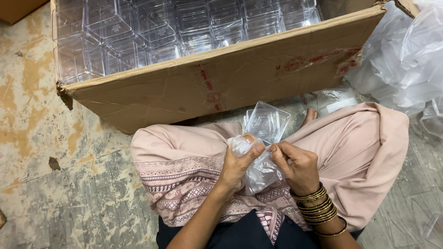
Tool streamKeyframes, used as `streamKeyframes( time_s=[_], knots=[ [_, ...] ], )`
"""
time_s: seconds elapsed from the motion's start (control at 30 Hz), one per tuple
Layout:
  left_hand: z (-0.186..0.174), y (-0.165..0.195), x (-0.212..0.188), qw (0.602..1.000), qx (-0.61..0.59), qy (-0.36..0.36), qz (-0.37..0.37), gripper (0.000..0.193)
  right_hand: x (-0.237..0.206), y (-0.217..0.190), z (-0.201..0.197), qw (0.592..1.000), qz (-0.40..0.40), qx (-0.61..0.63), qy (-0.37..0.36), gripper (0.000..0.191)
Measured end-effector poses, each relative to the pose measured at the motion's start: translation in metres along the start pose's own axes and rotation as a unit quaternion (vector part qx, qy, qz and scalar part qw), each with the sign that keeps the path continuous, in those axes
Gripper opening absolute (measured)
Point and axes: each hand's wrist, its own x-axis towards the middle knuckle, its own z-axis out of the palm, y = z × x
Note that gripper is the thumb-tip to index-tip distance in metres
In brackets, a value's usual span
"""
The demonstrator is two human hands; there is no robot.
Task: The person sits on the floor and wraps clear plastic boxes in plastic bags one at a time, then places each wrapped box into a large cardboard carton filled with similar boxes. They continue this wrapping and packing cycle throughout the episode.
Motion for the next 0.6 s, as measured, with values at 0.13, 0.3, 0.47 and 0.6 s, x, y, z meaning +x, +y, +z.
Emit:
streamKeyframes(
  time_s=[0.13, 0.3, 0.47, 0.6],
  knots=[
    [0.0, 0.002, 0.003, 0.998, -0.029, 0.01, -0.057, 0.025, 0.002, 0.005, -0.003, 0.999, -0.017, 0.021, -0.04, 0.018],
    [-0.007, 0.015, -0.002, 0.976, -0.11, -0.019, -0.189, 0.036, 0.0, 0.02, -0.006, 0.995, 0.035, 0.078, -0.047, 0.022],
    [-0.015, 0.009, 0.003, 0.942, -0.006, -0.161, -0.293, 0.038, 0.003, 0.037, -0.021, 0.734, 0.282, 0.618, 0.011, 0.019],
    [-0.008, 0.012, 0.004, 0.947, 0.219, -0.201, -0.119, 0.023, 0.009, 0.043, -0.043, 0.724, 0.225, 0.652, -0.01, 0.032]
  ],
)
